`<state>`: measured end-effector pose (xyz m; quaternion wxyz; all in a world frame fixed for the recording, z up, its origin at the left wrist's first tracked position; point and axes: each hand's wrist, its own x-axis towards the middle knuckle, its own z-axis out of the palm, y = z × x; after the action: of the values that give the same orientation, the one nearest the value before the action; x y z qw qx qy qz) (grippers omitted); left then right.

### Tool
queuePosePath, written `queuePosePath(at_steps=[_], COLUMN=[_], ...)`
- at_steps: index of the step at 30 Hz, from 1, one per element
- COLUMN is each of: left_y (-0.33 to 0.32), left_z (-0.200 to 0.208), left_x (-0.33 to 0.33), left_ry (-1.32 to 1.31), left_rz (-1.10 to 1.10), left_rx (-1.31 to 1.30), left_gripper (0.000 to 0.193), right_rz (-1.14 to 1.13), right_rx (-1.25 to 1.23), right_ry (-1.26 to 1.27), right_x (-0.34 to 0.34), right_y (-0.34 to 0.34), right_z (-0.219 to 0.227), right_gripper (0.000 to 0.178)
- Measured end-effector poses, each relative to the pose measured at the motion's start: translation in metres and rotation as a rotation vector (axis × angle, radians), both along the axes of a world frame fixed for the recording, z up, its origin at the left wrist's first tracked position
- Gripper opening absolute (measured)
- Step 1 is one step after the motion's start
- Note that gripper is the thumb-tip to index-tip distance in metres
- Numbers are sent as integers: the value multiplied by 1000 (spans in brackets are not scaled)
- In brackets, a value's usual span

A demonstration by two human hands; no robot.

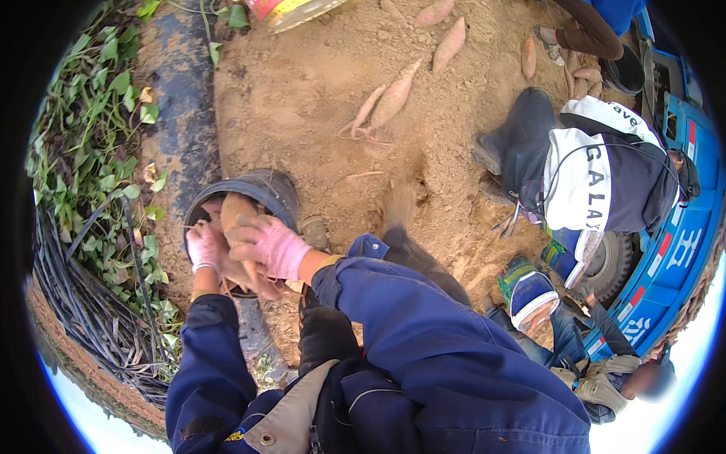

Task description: The person picks up sweet potatoes from a pile on the ground and places them into buckets. They repeatedly gather handfuls of sweet potatoes and transfer them into different buckets while other workers do the same nearby.

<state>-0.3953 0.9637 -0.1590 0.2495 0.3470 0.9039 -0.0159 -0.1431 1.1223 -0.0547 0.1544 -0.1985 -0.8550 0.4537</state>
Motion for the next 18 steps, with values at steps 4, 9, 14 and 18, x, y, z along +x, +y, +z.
queuePosePath(at_steps=[4,9,14,18], left_y=[-3,20,36,30], left_z=[19,64,72,72], left_x=[-11,19,19,14], left_ry=[81,-334,-286,-106], left_rz=[-382,222,337,-9], left_rx=[-61,171,116,-12], left_gripper=[28,47,49,47], right_rz=[132,245,328,725], right_rx=[-105,-200,257,236], right_ry=[-77,-216,-974,-1300], right_x=[13,80,129,99], right_y=[15,96,199,238], right_z=[14,-1,-97,-178], right_gripper=[61,74,61,58])
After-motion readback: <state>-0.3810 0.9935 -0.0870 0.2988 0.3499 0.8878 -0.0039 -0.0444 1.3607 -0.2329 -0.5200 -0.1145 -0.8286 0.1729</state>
